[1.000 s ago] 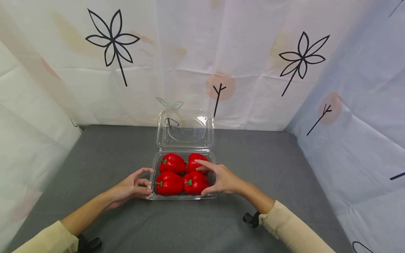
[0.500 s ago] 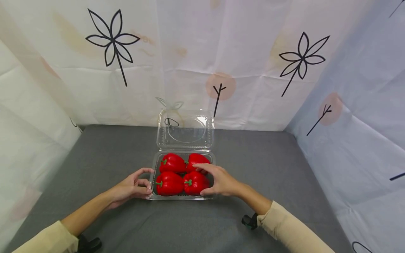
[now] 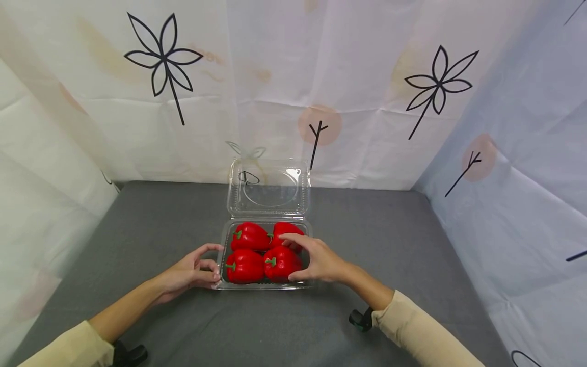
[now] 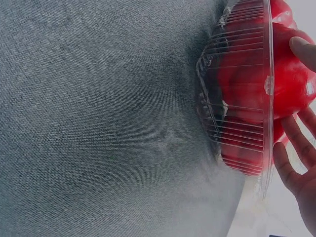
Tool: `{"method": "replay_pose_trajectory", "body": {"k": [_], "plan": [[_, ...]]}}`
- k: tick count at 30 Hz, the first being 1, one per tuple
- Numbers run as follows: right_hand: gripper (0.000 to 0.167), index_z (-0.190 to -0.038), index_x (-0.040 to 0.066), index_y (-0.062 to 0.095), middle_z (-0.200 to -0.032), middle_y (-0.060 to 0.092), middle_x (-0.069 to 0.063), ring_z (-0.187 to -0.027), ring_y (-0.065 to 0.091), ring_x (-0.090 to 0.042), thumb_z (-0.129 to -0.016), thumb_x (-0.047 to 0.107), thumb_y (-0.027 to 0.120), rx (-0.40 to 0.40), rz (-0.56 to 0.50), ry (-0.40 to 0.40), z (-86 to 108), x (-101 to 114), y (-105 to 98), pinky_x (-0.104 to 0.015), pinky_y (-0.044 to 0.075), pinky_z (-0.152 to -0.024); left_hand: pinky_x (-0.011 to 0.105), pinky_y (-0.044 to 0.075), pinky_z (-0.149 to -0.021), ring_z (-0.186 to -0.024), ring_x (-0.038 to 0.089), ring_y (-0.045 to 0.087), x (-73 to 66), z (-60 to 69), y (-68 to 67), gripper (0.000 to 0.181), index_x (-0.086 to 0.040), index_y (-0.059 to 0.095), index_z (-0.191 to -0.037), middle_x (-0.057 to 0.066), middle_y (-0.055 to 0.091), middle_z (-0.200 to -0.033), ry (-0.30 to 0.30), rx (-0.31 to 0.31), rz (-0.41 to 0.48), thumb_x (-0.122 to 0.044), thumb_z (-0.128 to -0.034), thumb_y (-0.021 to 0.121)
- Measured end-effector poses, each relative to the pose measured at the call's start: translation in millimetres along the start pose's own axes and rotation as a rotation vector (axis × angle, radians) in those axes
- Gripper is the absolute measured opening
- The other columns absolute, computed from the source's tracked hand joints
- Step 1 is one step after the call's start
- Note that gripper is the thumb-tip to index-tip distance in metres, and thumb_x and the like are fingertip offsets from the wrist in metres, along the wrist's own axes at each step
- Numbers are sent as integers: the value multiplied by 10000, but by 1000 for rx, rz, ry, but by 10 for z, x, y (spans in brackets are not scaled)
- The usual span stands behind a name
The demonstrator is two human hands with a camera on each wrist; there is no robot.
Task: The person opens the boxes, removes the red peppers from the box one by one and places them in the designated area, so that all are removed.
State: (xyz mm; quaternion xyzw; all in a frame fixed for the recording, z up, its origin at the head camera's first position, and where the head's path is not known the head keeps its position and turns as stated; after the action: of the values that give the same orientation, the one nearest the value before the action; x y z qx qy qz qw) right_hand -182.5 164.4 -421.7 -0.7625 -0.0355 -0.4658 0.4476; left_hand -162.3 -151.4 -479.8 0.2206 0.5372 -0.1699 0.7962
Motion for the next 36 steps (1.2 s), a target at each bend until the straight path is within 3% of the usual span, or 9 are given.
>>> {"method": "replay_pose_trajectory", "body": {"k": [14, 26, 36], "plan": [[638, -1337, 87, 595, -1312, 628, -60, -1187, 580, -253, -765, 175, 863, -69, 22, 15, 3, 99, -195, -543, 509, -920, 395, 565, -837, -817, 247, 683, 6, -7, -3, 701, -53, 250, -1470, 72, 639, -867, 4, 6, 5, -43, -920, 685], [635, -1351, 71, 584, -1318, 595, -74, -1126, 603, -217, -768, 86, 835, -127, -10, -31, 20, 116, -409, -358, 566, -853, 395, 564, -838, -822, 248, 685, 9, -2, -3, 698, -60, 257, -1473, 68, 642, -871, 2, -1, 4, -52, -922, 685], [644, -1348, 24, 586, -1323, 576, -125, -1098, 619, -256, -756, 42, 838, -209, 48, -18, 106, 52, -640, -358, 573, -834, 389, 567, -830, -815, 237, 683, 5, 2, 3, 708, -59, 253, -1475, 59, 644, -867, -1, 2, 19, -48, -918, 690]]}}
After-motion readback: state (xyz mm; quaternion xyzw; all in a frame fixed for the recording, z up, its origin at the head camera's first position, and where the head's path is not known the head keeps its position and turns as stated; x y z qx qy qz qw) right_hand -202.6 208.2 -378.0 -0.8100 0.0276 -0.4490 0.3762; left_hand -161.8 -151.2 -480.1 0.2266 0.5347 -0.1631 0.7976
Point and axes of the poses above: each hand's wrist, its own z-axis away from the middle knuckle, its own y-axis out of the palm, x = y × z, the point moved 4 cm from there along -z, towards the middle knuckle
